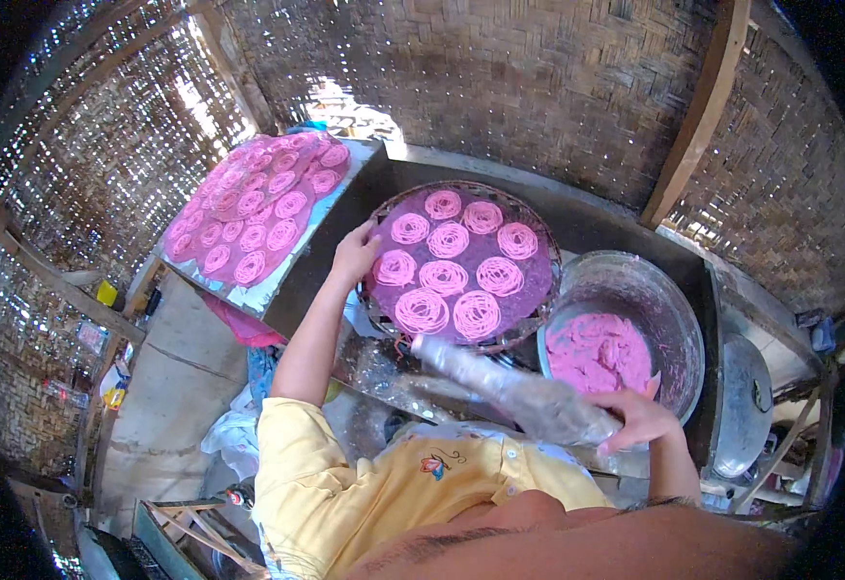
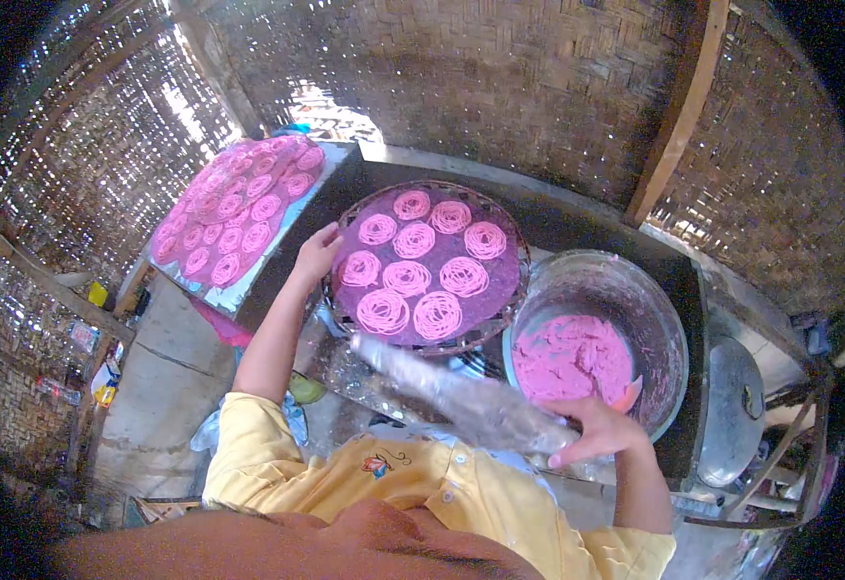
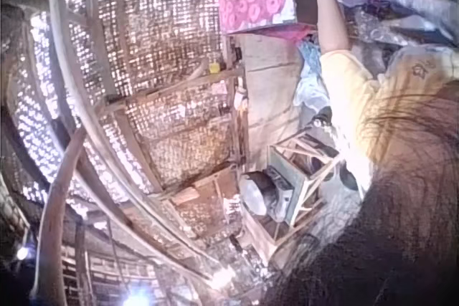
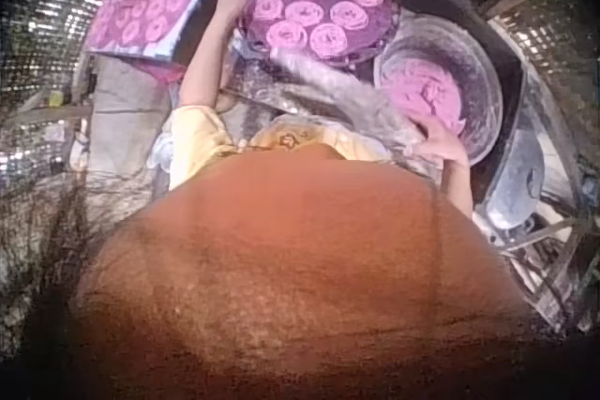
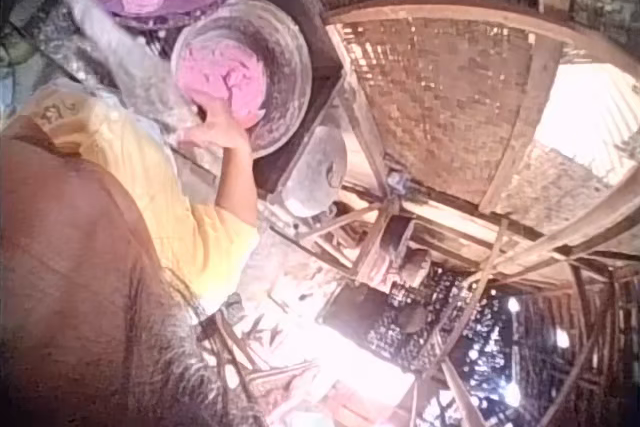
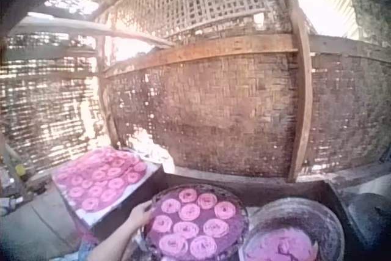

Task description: The person prepares pink dough by using a large wooden paddle and an extruder tool. The person uses the paddle to gather the pink dough from a large metal bowl and places it into the hopper of a metal extruder. The person then extrudes the dough into circular, spiral patterns onto circular trays.

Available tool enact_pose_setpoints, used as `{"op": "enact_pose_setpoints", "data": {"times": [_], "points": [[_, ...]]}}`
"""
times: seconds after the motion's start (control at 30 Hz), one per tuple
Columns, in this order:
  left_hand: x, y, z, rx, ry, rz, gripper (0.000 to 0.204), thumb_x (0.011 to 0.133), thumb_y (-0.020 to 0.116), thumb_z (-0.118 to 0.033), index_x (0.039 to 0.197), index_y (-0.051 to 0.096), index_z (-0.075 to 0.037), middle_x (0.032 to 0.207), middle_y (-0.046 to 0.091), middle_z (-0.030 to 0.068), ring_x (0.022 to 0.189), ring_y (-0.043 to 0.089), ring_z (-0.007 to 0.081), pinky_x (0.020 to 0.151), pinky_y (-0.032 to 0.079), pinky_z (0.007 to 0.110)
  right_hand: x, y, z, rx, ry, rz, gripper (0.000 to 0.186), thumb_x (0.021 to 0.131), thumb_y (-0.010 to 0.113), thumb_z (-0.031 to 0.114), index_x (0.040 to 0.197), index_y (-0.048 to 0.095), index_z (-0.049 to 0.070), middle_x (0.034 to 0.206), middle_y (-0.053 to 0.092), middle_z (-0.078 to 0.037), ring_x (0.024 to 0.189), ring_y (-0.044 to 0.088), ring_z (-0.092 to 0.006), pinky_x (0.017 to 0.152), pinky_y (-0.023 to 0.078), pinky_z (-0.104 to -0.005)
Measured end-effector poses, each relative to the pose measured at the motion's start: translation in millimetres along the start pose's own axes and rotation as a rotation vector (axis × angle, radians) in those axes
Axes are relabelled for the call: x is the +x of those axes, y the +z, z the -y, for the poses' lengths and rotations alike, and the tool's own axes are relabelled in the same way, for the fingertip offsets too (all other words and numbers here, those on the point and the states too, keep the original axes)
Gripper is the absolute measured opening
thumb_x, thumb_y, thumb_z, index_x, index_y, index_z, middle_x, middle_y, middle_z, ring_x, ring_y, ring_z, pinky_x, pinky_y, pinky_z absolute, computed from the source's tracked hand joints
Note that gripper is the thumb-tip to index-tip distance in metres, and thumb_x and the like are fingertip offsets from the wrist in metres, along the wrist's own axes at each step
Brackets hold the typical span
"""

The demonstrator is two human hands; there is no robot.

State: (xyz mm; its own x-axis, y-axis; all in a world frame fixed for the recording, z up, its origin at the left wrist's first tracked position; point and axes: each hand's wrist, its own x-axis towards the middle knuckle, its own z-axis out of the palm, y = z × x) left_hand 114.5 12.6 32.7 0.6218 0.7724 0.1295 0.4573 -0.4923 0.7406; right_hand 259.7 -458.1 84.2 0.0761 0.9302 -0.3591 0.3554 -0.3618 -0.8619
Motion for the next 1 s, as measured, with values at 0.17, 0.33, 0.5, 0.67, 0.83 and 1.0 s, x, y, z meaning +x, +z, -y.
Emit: {"op": "enact_pose_setpoints", "data": {"times": [0.17,0.33,0.5,0.67,0.83,1.0], "points": [[38.1,7.8,43.4,0.111,0.021,-0.013,0.033,0.079,0.053,-0.018,0.110,0.056,-0.005,0.105,0.059,0.0141,0.095,0.057,0.0240,0.082,0.043,0.031,13.4,22.8,-4.7,-0.056,0.221,0.123,0.083,0.058,0.070,0.048,0.121,0.044,0.000,0.109,0.056,-0.018,0.100,0.054,-0.0234,0.085,0.039,-0.0301],[56.5,29.7,24.3,0.362,0.031,0.056,0.031,0.076,0.052,-0.023,0.100,0.061,-0.006,0.100,0.059,0.0184,0.096,0.055,0.0313,0.083,0.043,0.035,47.4,57.7,-12.6,-0.340,0.382,-0.007,0.089,0.054,0.064,0.059,0.121,0.044,0.002,0.106,0.056,-0.021,0.098,0.054,-0.0323,0.083,0.041,-0.0346],[71.1,34.3,36.8,0.460,0.091,0.039,0.032,0.074,0.051,-0.028,0.088,0.063,-0.002,0.094,0.058,0.0230,0.089,0.056,0.0378,0.080,0.044,0.041,92.3,113.3,-35.1,-0.639,0.347,-0.260,0.075,0.060,0.066,0.047,0.118,0.045,0.006,0.101,0.057,-0.021,0.089,0.056,-0.0343,0.076,0.044,-0.0407],[83.8,31.6,45.5,0.436,0.090,0.125,0.036,0.069,0.059,-0.033,0.078,0.064,0.001,0.083,0.060,0.0226,0.083,0.059,0.0340,0.076,0.047,0.040,115.9,125.2,-58.0,-0.689,-0.014,-0.623,0.042,0.069,0.063,0.031,0.103,0.056,0.007,0.090,0.058,-0.019,0.079,0.057,-0.0335,0.070,0.046,-0.0399],[92.0,23.2,59.5,0.388,0.064,0.200,0.040,0.066,0.062,-0.034,0.081,0.063,0.003,0.087,0.059,0.0247,0.086,0.058,0.0347,0.077,0.047,0.039,145.7,54.0,27.3,-0.331,0.062,-1.085,0.019,0.075,0.055,0.019,0.081,0.062,0.002,0.081,0.060,-0.018,0.074,0.058,-0.0324,0.069,0.046,-0.0377],[81.7,28.4,41.1,0.470,0.153,0.018,0.039,0.069,0.060,-0.030,0.087,0.061,0.005,0.095,0.057,0.0247,0.091,0.056,0.0367,0.080,0.046,0.039,194.2,-14.0,-17.6,-0.474,0.482,-1.200,0.029,0.071,0.058,0.032,0.084,0.066,0.007,0.083,0.062,-0.017,0.080,0.060,-0.0305,0.072,0.047,-0.0391]]}}
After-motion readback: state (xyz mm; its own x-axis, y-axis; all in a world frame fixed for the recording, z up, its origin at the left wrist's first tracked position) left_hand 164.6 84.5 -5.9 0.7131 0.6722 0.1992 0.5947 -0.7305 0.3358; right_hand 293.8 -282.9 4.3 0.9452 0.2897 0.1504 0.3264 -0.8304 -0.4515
